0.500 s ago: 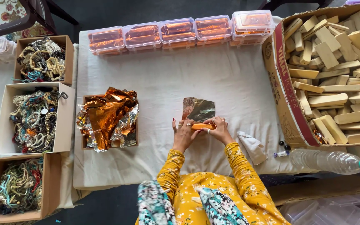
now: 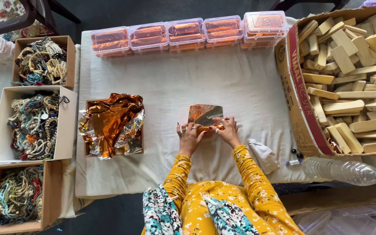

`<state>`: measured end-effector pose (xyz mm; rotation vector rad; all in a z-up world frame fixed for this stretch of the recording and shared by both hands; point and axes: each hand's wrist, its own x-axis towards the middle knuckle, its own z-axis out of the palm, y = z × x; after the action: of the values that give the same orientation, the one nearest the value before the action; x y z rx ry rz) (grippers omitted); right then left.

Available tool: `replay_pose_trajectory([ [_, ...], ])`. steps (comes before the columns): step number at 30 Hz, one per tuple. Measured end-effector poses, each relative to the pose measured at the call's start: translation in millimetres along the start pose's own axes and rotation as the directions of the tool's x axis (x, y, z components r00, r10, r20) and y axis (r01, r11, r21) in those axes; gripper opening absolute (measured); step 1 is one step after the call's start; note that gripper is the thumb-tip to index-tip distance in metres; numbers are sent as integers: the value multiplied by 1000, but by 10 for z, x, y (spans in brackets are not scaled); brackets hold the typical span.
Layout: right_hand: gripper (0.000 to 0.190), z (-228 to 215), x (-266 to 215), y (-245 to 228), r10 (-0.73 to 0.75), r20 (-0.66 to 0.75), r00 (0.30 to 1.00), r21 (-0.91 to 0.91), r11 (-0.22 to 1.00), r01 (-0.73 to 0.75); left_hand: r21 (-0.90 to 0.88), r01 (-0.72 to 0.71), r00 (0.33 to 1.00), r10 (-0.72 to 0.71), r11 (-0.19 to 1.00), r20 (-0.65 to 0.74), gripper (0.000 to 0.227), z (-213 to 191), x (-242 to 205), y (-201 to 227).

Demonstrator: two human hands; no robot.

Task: The person wipes wooden blocks with a white cloth, then wraps them individually in foil and places them into an orange tray.

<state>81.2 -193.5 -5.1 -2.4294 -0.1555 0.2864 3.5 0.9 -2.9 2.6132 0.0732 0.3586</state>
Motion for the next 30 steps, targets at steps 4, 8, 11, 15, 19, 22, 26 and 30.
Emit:
replay_pose_trajectory([
  [4, 65, 60, 128, 36, 48, -25, 999, 46, 998, -47, 40, 6, 1000, -7, 999, 17, 32, 34, 41, -32],
  [8, 73, 77, 279, -34, 252, 14, 968, 39, 967, -253, -71, 103, 995, -102, 992, 12, 35, 133, 60, -101],
  [11, 73, 63, 335, -125, 325, 26, 945, 5, 945, -326, 3, 160, 987, -160, 987, 26, 34, 80, 92, -78],
  [15, 73, 70, 386, -164, 374, 29, 927, -35, 927, -373, 198, 285, 959, -278, 938, -59, 21, 100, 17, -333],
  [19, 70, 13, 369, -228, 364, 42, 930, -30, 931, -363, 131, 289, 936, -252, 948, -246, 29, -71, 22, -238],
  [22, 70, 70, 395, -201, 369, 19, 929, -45, 929, -368, 100, 60, 978, -39, 993, -204, 40, -106, 61, -1],
  [26, 64, 108, 379, -142, 343, -26, 939, -52, 937, -344, 80, -90, 994, 85, 993, 62, 57, -9, 127, 218],
  [30, 53, 168, 416, -115, 306, -76, 949, -85, 946, -312, 166, -113, 993, 104, 980, 58, 56, 214, 131, 141],
])
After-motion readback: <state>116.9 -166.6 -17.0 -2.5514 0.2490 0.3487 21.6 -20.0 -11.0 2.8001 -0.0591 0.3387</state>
